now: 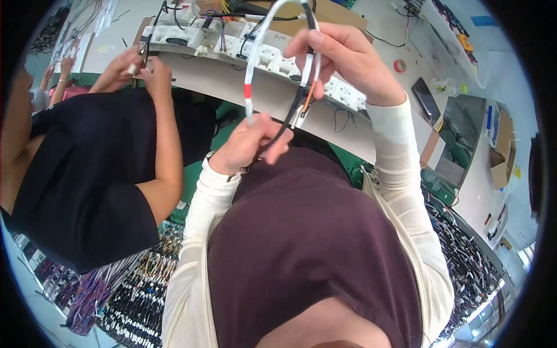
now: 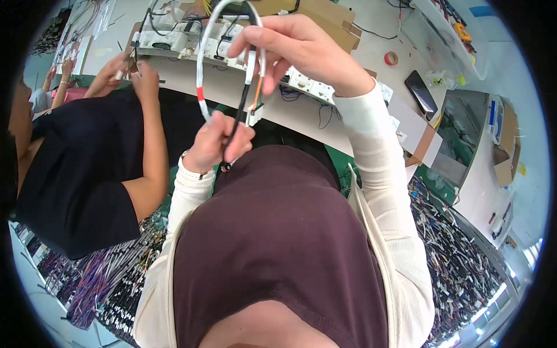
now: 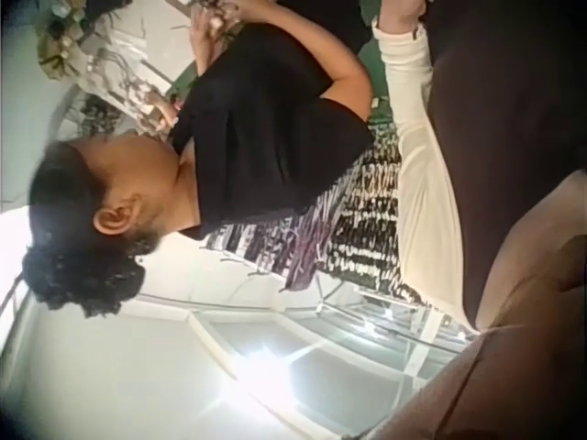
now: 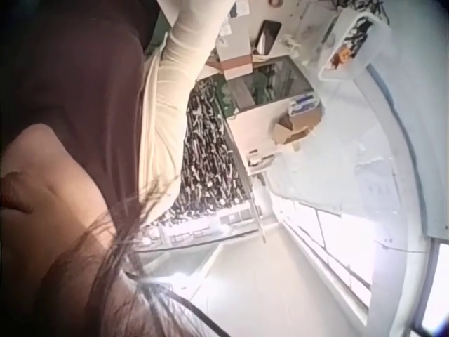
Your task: The person assembles and connects wiring harnesses, cables, and connectors by hand at a manufacturing workstation, then places the assembled components onto a test rack.
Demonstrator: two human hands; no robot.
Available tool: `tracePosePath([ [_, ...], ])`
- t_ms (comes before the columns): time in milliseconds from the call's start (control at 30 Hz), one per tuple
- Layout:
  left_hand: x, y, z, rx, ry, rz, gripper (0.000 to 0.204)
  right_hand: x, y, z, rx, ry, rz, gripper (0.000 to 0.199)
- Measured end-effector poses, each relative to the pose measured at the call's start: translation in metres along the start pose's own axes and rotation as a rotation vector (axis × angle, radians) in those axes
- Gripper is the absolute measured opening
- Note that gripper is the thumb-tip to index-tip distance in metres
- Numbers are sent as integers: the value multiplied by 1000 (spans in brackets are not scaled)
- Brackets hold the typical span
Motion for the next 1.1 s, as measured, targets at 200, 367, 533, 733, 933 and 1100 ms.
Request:
tracePosePath([
  [200,-30,9,32,290,195,341,44,9,-8,32,72,-20,-252,17],
  [367,-52,41,67,469,-60,514,48,15,16,23,94,-71,-116,28],
  [533,-88,63,88,685,-122,664,47,42,23,27,-27,15,-355,27],
  [733,-113,60,67,680,399,738,32,4,-18,-2,33,437,-1200,16],
  [933,-127,36,20,105,797,451,21,-91,-19,-67,-570,554,-1198,25],
  [1100,-88,18,-3,-101,538,180,40,-128,-3,-60,-616,595,-1210,23],
])
Point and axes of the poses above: each hand's wrist, its own y-axis towards the middle knuckle, its own x-axis out of the palm, z = x × y, the point moved 5 cm from there along y, towards the middle knuckle, and after that the axes turned 5 degrees about -y, right-handed, at the moved point
